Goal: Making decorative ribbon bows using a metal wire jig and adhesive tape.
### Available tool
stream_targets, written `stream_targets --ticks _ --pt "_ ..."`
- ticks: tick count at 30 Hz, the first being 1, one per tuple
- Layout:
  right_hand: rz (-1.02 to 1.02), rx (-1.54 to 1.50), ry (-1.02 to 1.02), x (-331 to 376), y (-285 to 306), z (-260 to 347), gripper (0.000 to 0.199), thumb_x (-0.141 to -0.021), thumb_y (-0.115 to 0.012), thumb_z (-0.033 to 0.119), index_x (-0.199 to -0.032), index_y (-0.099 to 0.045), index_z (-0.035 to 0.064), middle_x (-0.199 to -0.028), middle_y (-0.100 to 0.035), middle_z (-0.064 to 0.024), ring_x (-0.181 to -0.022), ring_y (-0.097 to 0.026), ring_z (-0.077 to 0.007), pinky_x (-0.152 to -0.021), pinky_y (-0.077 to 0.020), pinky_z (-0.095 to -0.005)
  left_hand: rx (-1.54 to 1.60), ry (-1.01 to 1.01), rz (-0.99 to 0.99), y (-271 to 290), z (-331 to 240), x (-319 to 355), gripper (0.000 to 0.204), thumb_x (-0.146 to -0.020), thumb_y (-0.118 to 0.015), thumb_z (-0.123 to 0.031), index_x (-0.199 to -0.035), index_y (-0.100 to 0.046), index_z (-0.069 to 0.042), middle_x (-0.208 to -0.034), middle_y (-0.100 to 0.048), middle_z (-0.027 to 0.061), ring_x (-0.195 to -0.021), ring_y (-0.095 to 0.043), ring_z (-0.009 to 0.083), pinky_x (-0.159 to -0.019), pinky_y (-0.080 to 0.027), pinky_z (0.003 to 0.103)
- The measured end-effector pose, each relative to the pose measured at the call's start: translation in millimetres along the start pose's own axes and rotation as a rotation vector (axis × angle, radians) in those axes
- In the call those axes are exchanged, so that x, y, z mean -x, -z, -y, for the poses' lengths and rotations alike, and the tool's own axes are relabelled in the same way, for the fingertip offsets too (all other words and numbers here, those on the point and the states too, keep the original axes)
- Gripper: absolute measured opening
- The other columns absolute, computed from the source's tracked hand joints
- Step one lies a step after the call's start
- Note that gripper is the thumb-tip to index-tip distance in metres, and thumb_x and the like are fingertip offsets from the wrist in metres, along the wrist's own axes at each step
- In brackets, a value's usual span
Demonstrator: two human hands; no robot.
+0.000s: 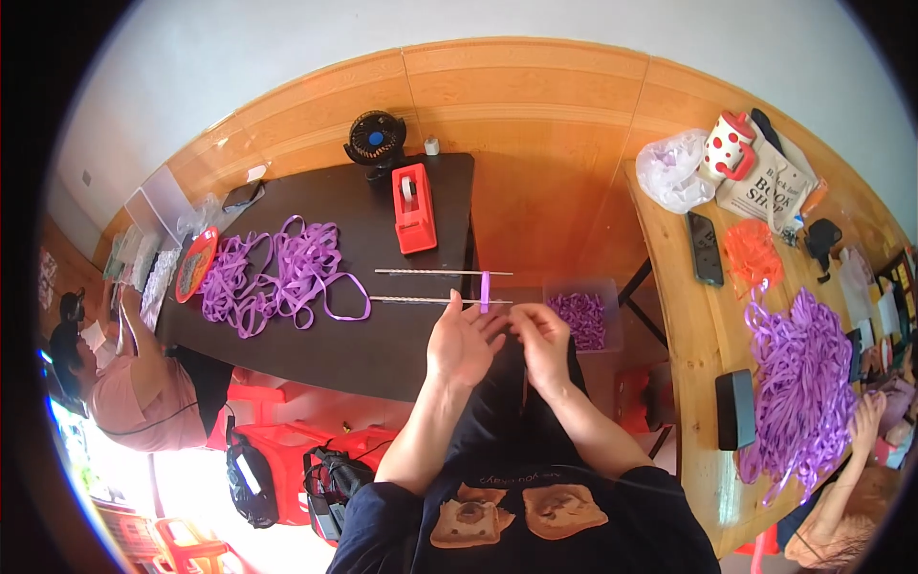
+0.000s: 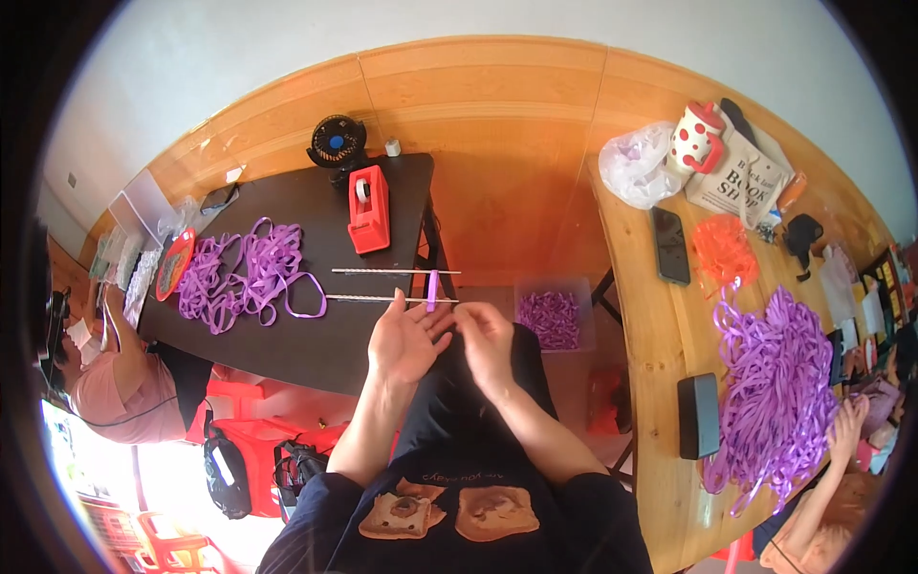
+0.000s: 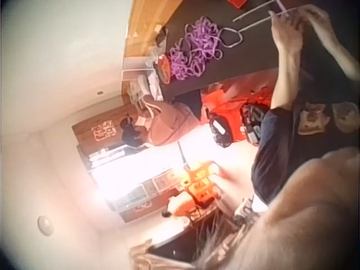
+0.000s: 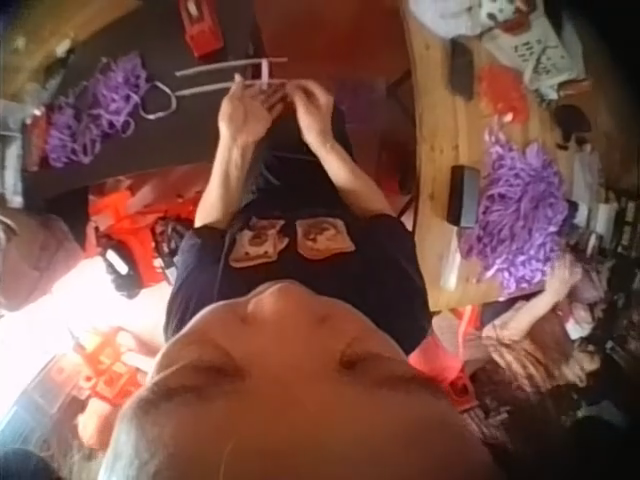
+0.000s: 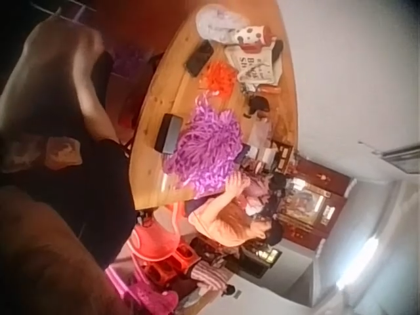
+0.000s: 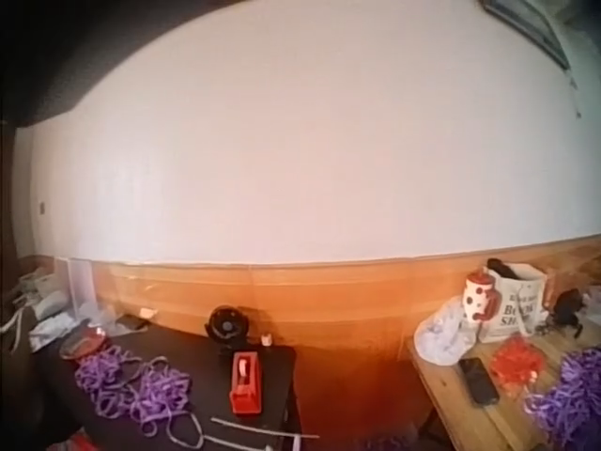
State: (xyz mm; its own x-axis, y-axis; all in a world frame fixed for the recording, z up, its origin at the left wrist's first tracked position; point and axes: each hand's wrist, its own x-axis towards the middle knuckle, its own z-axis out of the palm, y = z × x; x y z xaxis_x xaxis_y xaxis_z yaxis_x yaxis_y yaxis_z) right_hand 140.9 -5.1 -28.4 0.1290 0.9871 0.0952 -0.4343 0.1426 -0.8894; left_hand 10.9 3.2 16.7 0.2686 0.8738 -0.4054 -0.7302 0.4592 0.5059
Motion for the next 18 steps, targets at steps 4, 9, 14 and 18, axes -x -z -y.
stream_targets --ticks 4,9,14,18 --pt "0.048 0.126 0.093 -41.8 4.2 15.7 0.013 -0.089 -0.065 0.012 -0.095 -0.064 0.0001 -0.086 -0.062 0.0009 -0.078 -0.054 -0.0054 -0.074 -0.0426 -0.0206 0.024 0.111 0.045 4.9 -11.8 1.7 0.075 -0.098 -0.029 -0.054 -0.141 -0.025 0.007 -0.142 -0.033 0.0207 -0.133 -0.030 0.0352 -0.111 -0.017 0.044" --pt "0.283 0.306 0.022 -111.1 -47.2 29.5 0.016 -0.088 -0.066 0.013 -0.095 -0.065 -0.0014 -0.084 -0.063 -0.0006 -0.080 -0.055 -0.0052 -0.070 -0.0429 -0.0201 0.040 0.123 0.164 14.5 -12.3 1.8 0.080 -0.096 -0.030 -0.057 -0.143 -0.019 0.007 -0.143 -0.033 0.0224 -0.131 -0.035 0.0375 -0.107 -0.023 0.040" --pt "0.426 0.530 -0.160 -166.6 -118.1 7.5 0.022 -0.087 -0.066 0.019 -0.089 -0.067 -0.0028 -0.076 -0.063 -0.0018 -0.073 -0.056 -0.0070 -0.063 -0.0423 -0.0234 0.039 0.121 0.181 16.5 -13.6 3.8 0.080 -0.095 -0.028 -0.061 -0.142 -0.023 0.005 -0.140 -0.038 0.0194 -0.127 -0.041 0.0342 -0.100 -0.030 0.038" --pt "0.299 0.561 -0.245 -186.6 -136.7 -29.4 0.023 -0.085 -0.068 0.019 -0.080 -0.067 -0.0029 -0.069 -0.062 -0.0030 -0.063 -0.055 -0.0090 -0.059 -0.0422 -0.0258 0.043 0.121 0.180 14.9 -13.8 4.4 0.080 -0.095 -0.029 -0.060 -0.141 -0.024 0.005 -0.138 -0.040 0.0196 -0.127 -0.040 0.0315 -0.103 -0.028 0.039"
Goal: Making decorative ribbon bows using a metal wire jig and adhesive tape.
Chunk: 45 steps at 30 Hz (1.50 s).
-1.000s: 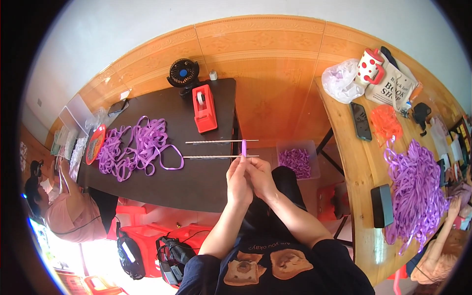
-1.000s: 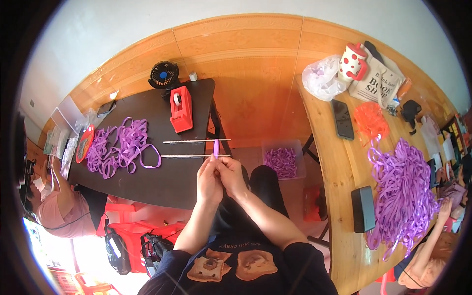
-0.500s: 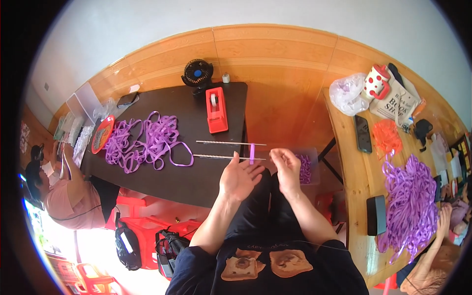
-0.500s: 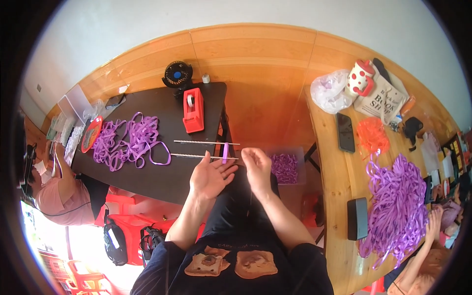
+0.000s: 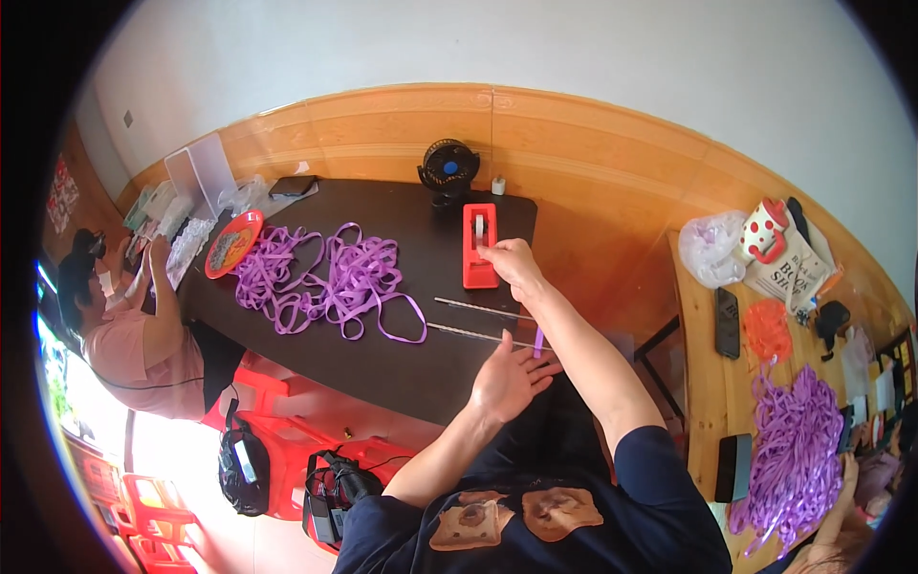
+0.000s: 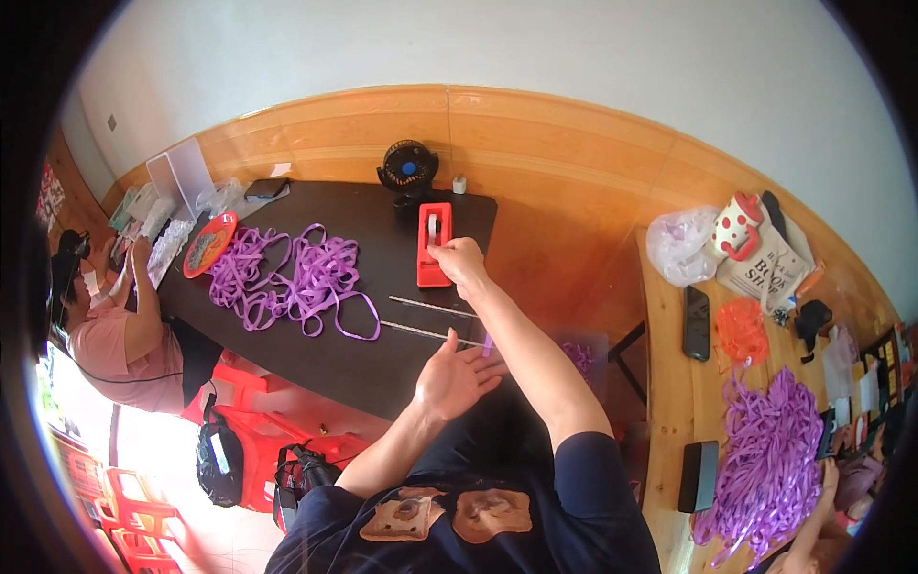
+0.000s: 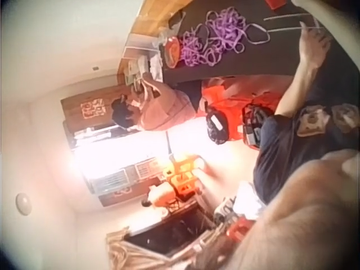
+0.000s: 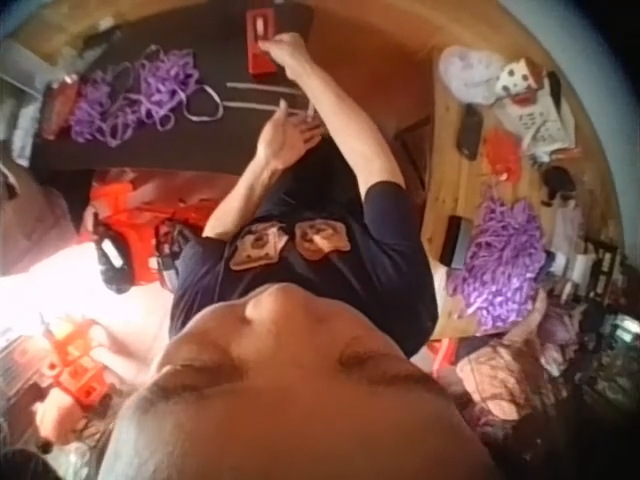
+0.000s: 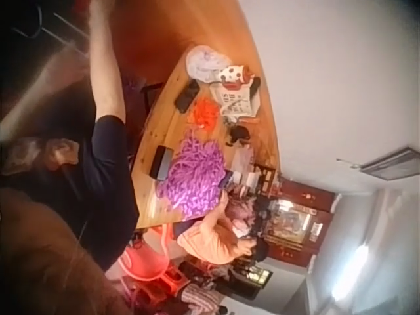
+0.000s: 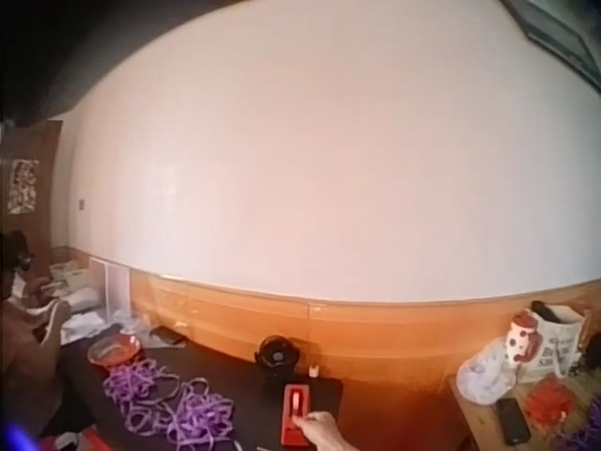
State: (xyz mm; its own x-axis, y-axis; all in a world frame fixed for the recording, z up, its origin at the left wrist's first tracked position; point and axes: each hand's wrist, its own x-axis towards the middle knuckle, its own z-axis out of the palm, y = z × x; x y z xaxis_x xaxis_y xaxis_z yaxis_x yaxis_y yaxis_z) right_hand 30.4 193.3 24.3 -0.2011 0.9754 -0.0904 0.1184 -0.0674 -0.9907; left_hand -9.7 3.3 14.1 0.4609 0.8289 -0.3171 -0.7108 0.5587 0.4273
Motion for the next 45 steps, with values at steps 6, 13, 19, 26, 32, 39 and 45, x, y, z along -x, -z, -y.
stream_targets --ticks 6,13,19,26,32,39,45 --pt "-0.080 -0.157 -0.034 -7.0 -14.6 -5.7 0.016 -0.081 -0.070 0.012 -0.074 -0.066 -0.0013 -0.074 -0.065 -0.0087 -0.069 -0.059 -0.0127 -0.065 -0.0458 -0.0277 0.091 -0.015 0.026 4.8 0.9 -2.8 0.082 -0.095 -0.036 -0.056 -0.141 -0.019 0.009 -0.140 -0.036 0.0233 -0.130 -0.036 0.0337 -0.109 -0.025 0.042" --pt "-0.037 -0.421 0.048 23.6 -14.1 21.9 0.008 -0.083 -0.066 0.005 -0.081 -0.064 -0.0025 -0.079 -0.066 -0.0074 -0.074 -0.060 -0.0122 -0.070 -0.0459 -0.0261 0.064 -0.026 0.013 9.2 1.7 -5.0 0.077 -0.096 -0.033 -0.057 -0.137 -0.030 0.007 -0.134 -0.044 0.0180 -0.124 -0.041 0.0289 -0.105 -0.029 0.041" --pt "-0.039 -0.293 0.037 52.1 -15.7 6.4 0.009 -0.085 -0.066 0.008 -0.081 -0.067 -0.0001 -0.075 -0.063 -0.0023 -0.070 -0.056 -0.0082 -0.068 -0.0423 -0.0230 0.056 -0.058 0.048 4.1 3.0 -1.1 0.071 -0.097 -0.029 -0.056 -0.136 -0.033 0.004 -0.131 -0.046 0.0133 -0.120 -0.044 0.0253 -0.102 -0.032 0.039" --pt "-0.189 0.157 0.260 51.7 -12.2 -23.8 0.019 -0.080 -0.071 0.013 -0.069 -0.065 -0.0002 -0.090 -0.058 -0.0111 -0.088 -0.054 -0.0189 -0.070 -0.0420 -0.0323 0.097 -0.066 0.029 4.2 5.4 -0.3 0.066 -0.098 -0.029 -0.051 -0.133 -0.037 0.004 -0.134 -0.046 0.0169 -0.124 -0.043 0.0281 -0.107 -0.029 0.043" --pt "-0.122 0.199 0.330 32.9 3.5 -32.0 0.021 -0.073 -0.075 0.015 -0.064 -0.064 0.0011 -0.093 -0.059 -0.0120 -0.090 -0.058 -0.0255 -0.075 -0.0448 -0.0373 0.027 -0.025 0.003 2.2 2.4 0.8 0.072 -0.097 -0.030 -0.055 -0.137 -0.032 0.004 -0.137 -0.042 0.0175 -0.128 -0.039 0.0296 -0.105 -0.028 0.041" --pt "0.272 0.266 0.357 41.2 57.9 -18.0 0.015 -0.076 -0.071 0.011 -0.070 -0.064 -0.0008 -0.102 -0.058 -0.0190 -0.092 -0.058 -0.0247 -0.079 -0.0447 -0.0345 0.021 -0.006 -0.019 2.7 2.8 -2.0 0.073 -0.097 -0.027 -0.056 -0.140 -0.029 0.003 -0.139 -0.041 0.0196 -0.129 -0.038 0.0333 -0.103 -0.030 0.041" --pt "0.717 0.331 0.207 76.6 117.6 16.6 0.026 -0.091 -0.057 0.021 -0.075 -0.062 0.0011 -0.121 -0.055 -0.0172 -0.106 -0.049 -0.0218 -0.092 -0.0384 -0.0344 -0.012 -0.032 0.008 5.7 2.1 -0.8 0.073 -0.097 -0.026 -0.055 -0.141 -0.028 0.003 -0.141 -0.039 0.0198 -0.129 -0.038 0.0349 -0.102 -0.030 0.041"
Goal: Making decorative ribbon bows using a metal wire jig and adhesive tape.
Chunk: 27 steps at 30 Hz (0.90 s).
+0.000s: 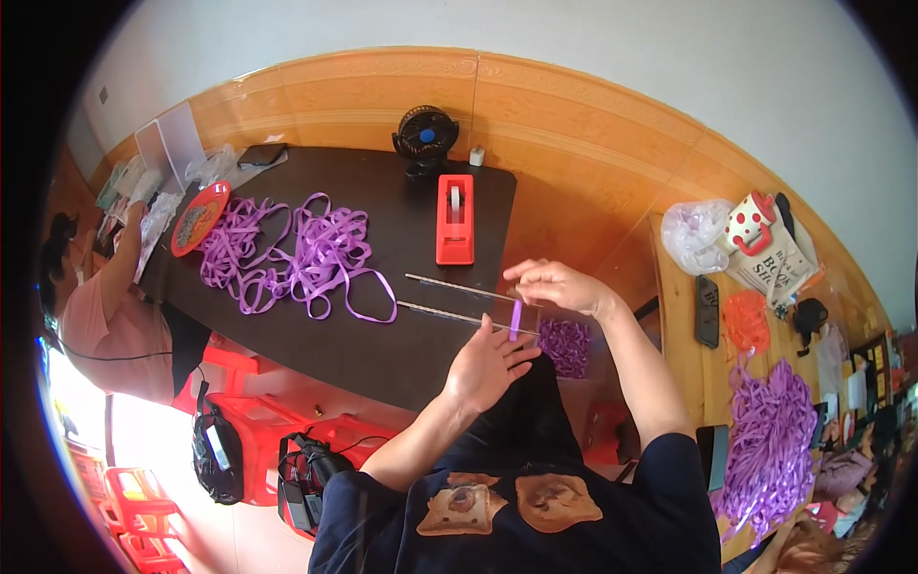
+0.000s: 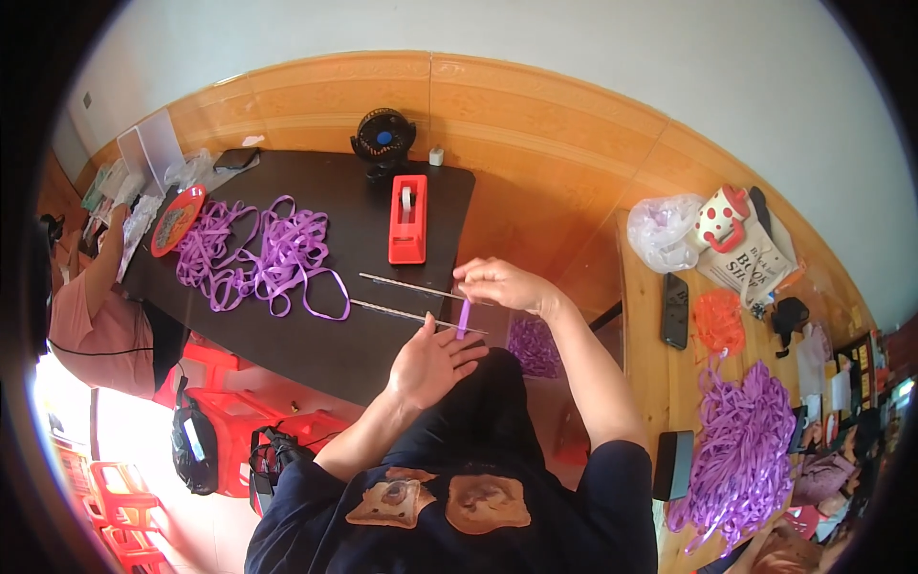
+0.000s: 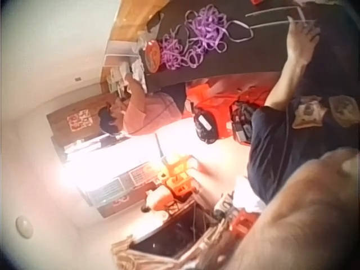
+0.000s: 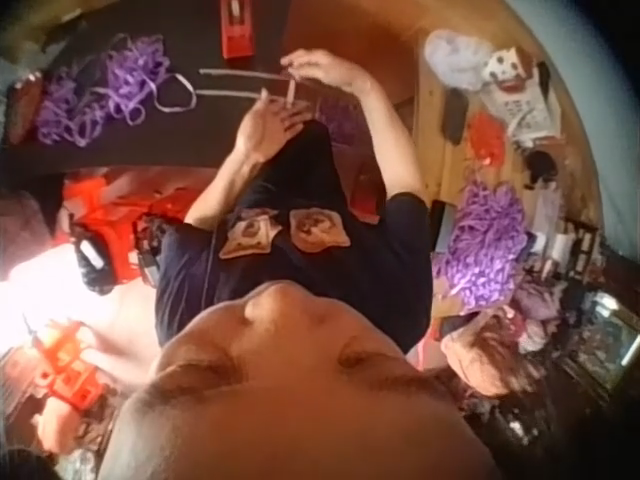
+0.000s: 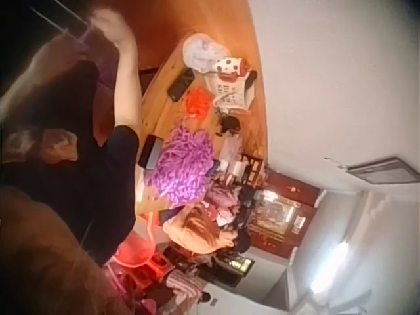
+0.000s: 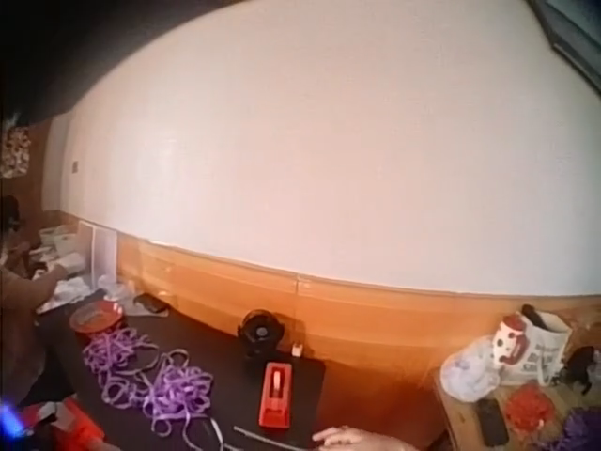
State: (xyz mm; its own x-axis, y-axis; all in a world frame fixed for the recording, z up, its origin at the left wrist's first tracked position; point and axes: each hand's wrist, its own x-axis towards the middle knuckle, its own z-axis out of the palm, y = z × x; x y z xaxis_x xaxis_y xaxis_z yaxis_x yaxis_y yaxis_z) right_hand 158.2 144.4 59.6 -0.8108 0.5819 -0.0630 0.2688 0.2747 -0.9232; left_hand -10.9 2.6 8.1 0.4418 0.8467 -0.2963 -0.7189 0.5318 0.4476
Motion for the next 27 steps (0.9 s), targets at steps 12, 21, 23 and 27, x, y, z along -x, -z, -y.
stream_targets --ticks 12,21,23,27 --pt "0.031 0.110 0.018 7.6 -16.3 -45.7 0.022 -0.088 -0.058 0.021 -0.073 -0.062 0.0056 -0.087 -0.057 -0.0045 -0.093 -0.044 -0.0220 -0.093 -0.0324 -0.0357 -0.012 0.009 0.001 -5.0 -1.1 1.0 0.074 -0.097 -0.026 -0.055 -0.142 -0.025 0.004 -0.143 -0.037 0.0206 -0.129 -0.037 0.0348 -0.103 -0.030 0.041" --pt "-0.140 0.200 -0.016 5.3 -27.2 -40.2 0.021 -0.081 -0.064 0.016 -0.065 -0.060 0.0024 -0.087 -0.061 -0.0090 -0.091 -0.051 -0.0235 -0.085 -0.0403 -0.0359 -0.004 -0.004 -0.008 -4.9 0.0 1.7 0.073 -0.097 -0.028 -0.056 -0.140 -0.029 0.004 -0.136 -0.041 0.0176 -0.123 -0.044 0.0302 -0.100 -0.033 0.040" --pt "-0.160 0.215 -0.080 3.9 -26.5 -41.4 0.024 -0.079 -0.066 0.017 -0.062 -0.058 0.0016 -0.079 -0.060 -0.0091 -0.084 -0.054 -0.0221 -0.078 -0.0422 -0.0348 -0.011 -0.003 -0.006 -7.6 -1.4 1.1 0.073 -0.097 -0.028 -0.056 -0.140 -0.029 0.004 -0.136 -0.041 0.0175 -0.123 -0.044 0.0302 -0.100 -0.033 0.040" --pt "-0.367 0.365 -0.259 2.9 -44.9 -24.8 0.031 -0.070 -0.071 0.022 -0.055 -0.055 0.0004 -0.059 -0.057 -0.0084 -0.066 -0.057 -0.0193 -0.058 -0.0419 -0.0335 0.004 0.001 -0.018 -6.4 -1.5 0.5 0.073 -0.098 -0.027 -0.055 -0.141 -0.027 0.004 -0.139 -0.039 0.0182 -0.125 -0.041 0.0320 -0.101 -0.032 0.040"
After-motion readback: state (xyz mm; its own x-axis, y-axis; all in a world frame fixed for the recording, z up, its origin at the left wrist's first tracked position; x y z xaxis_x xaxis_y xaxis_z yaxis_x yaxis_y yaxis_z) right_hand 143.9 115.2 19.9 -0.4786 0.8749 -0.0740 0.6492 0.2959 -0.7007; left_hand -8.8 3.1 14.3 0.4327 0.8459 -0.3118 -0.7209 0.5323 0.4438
